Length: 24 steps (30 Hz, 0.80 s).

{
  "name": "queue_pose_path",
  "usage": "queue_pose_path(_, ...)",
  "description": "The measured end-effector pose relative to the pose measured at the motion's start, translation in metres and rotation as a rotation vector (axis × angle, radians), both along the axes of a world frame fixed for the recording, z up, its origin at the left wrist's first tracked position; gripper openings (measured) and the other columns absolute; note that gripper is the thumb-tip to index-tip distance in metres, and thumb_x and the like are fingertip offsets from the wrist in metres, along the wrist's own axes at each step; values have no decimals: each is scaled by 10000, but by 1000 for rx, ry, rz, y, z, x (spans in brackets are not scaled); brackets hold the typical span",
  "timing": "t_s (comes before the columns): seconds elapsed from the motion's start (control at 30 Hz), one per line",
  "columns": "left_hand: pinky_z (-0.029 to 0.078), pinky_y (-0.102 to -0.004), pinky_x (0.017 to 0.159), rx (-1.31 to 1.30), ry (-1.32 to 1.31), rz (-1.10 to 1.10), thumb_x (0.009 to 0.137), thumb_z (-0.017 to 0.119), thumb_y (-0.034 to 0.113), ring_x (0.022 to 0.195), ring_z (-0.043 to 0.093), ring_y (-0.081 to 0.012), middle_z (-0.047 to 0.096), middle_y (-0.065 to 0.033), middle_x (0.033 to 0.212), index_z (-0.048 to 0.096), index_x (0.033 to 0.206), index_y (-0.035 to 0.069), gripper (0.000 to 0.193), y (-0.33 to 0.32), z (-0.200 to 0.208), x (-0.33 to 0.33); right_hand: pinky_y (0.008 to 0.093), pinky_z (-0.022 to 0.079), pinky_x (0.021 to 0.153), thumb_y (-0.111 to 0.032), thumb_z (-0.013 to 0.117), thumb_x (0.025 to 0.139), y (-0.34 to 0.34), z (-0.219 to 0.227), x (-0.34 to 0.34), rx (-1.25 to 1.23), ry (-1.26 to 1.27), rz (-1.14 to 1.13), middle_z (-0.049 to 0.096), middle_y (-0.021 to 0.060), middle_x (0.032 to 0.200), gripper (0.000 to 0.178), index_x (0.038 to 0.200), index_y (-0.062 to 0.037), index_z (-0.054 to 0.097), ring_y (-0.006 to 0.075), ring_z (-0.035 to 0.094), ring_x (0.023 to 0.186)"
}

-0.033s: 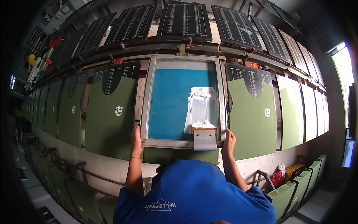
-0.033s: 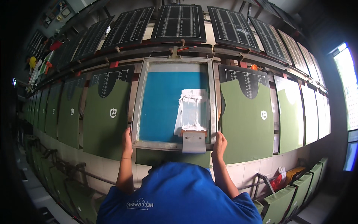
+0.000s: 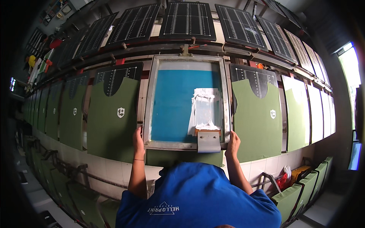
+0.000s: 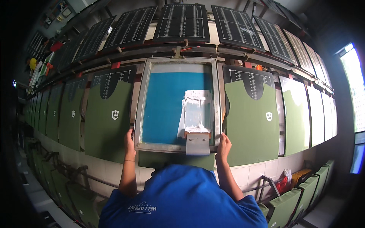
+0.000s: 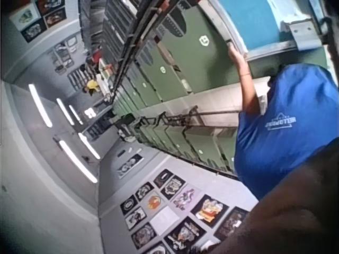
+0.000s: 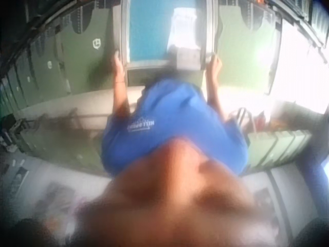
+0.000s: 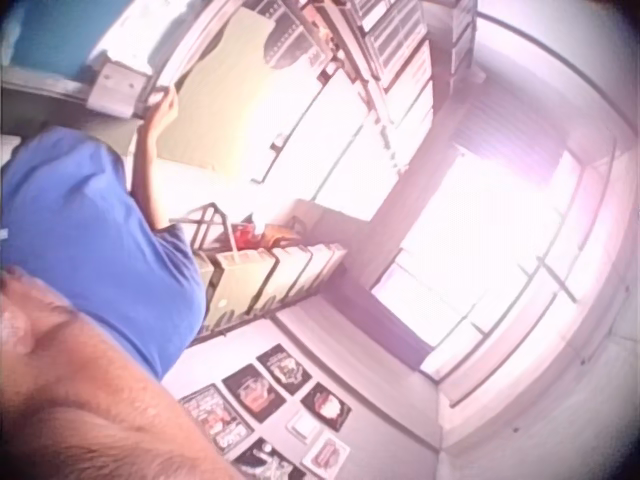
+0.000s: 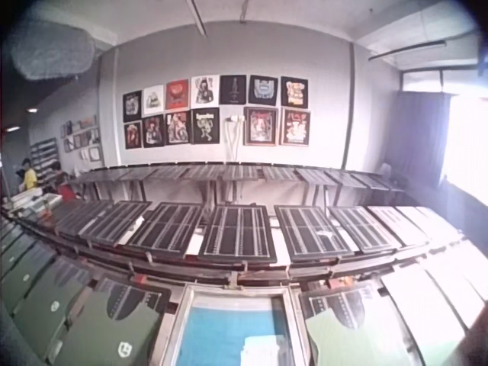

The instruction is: The person uses a squeegee to spread white ink across a screen printing frame positioned over a green t-shirt. They repeatedly pull the ink from the top of the frame to the bottom to ensure even coverage on the garment.

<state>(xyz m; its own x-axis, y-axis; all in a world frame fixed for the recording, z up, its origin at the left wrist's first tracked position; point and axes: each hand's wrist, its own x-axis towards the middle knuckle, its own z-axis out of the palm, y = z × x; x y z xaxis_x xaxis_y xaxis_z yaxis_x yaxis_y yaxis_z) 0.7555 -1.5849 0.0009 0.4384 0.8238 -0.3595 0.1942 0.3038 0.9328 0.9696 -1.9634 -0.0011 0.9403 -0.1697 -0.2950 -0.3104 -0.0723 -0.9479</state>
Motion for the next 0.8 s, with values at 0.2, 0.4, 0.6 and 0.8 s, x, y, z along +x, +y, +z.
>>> queue_pose_path(0.2,458,-336,958,-133,-30,117,1003,470,382,1040,617,-193,679,-82,1109,681,1141,-12,468,-2,-15,4,277,464,813,-314,638,1002,-5,-25,-1,-177,-63,60,666,49,990,405,1107,73,698,122,570,872)
queue_pose_path(0.4,461,-330,919,-16,27,104,995,479,367,1010,615,-185,682,-74,1076,689,1088,1,433,-2,-32,5,313,470,851,-275,629,1006,-4,-32,0,-243,-89,83,670,128,985,362,1087,67,712,185,614,910)
queue_pose_path(0.6,412,-338,749,199,107,83,1001,485,312,767,470,-171,529,-68,790,554,856,0,351,-9,-33,19,310,475,825,-289,630,1007,-4,-32,-1,-242,-138,50,665,120,928,376,1064,74,713,178,607,870)
queue_pose_path(0.8,477,-396,814,531,180,16,986,554,256,863,619,-302,637,-150,876,640,983,-5,275,4,-52,3,290,471,727,-291,642,1003,-6,-51,4,-184,-86,110,649,48,838,369,1048,67,719,118,571,787)
